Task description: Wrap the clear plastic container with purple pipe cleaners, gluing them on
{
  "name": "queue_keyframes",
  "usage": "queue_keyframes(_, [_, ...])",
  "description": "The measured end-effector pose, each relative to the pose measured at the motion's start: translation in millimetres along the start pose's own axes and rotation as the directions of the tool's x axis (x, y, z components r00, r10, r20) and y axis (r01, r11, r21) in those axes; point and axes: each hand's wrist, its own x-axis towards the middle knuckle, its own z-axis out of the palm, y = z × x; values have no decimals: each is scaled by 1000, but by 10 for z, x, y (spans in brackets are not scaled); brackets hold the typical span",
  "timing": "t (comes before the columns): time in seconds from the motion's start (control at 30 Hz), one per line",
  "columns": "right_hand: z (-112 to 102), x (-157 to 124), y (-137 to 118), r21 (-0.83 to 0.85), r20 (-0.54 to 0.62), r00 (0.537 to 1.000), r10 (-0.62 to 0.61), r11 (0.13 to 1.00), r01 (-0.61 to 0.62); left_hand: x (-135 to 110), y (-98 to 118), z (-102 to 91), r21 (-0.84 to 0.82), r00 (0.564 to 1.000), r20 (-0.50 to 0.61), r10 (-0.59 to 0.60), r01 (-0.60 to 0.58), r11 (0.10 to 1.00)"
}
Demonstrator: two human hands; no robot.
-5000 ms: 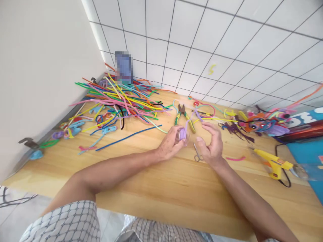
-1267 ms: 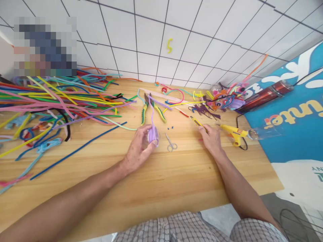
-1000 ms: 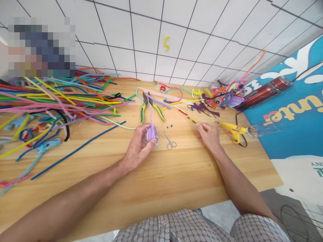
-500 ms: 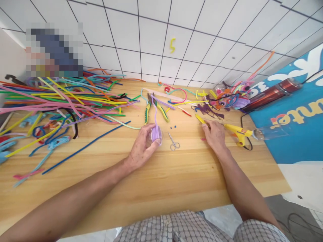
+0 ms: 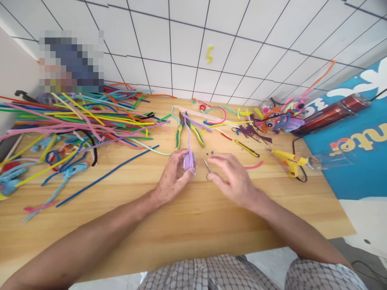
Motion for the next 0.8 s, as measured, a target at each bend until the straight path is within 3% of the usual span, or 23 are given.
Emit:
queue_keyframes(0.1, [366, 28, -88, 32, -42, 980, -193, 980, 194, 12, 23, -15, 16, 999, 5, 54, -54, 998])
queue_keyframes(0.23, [662, -9, 51, 66, -22, 977, -211, 975, 212, 12, 38, -24, 41, 999, 16, 46, -46, 998])
queue_keyframes(0.43, [661, -51, 177, 60, -2, 985, -171, 983, 171, 6, 50, -10, 19, 1000, 23, 11, -12, 1000])
queue_keyframes(0.63, [678, -11, 149, 74, -16, 974, -225, 971, 226, 22, 71, -31, 75, 992, 61, 106, -110, 991])
queue_keyframes(0.8, [696, 7, 181, 132, -45, 981, -186, 973, 191, 15, 52, -32, 90, 994, 70, 82, -88, 992])
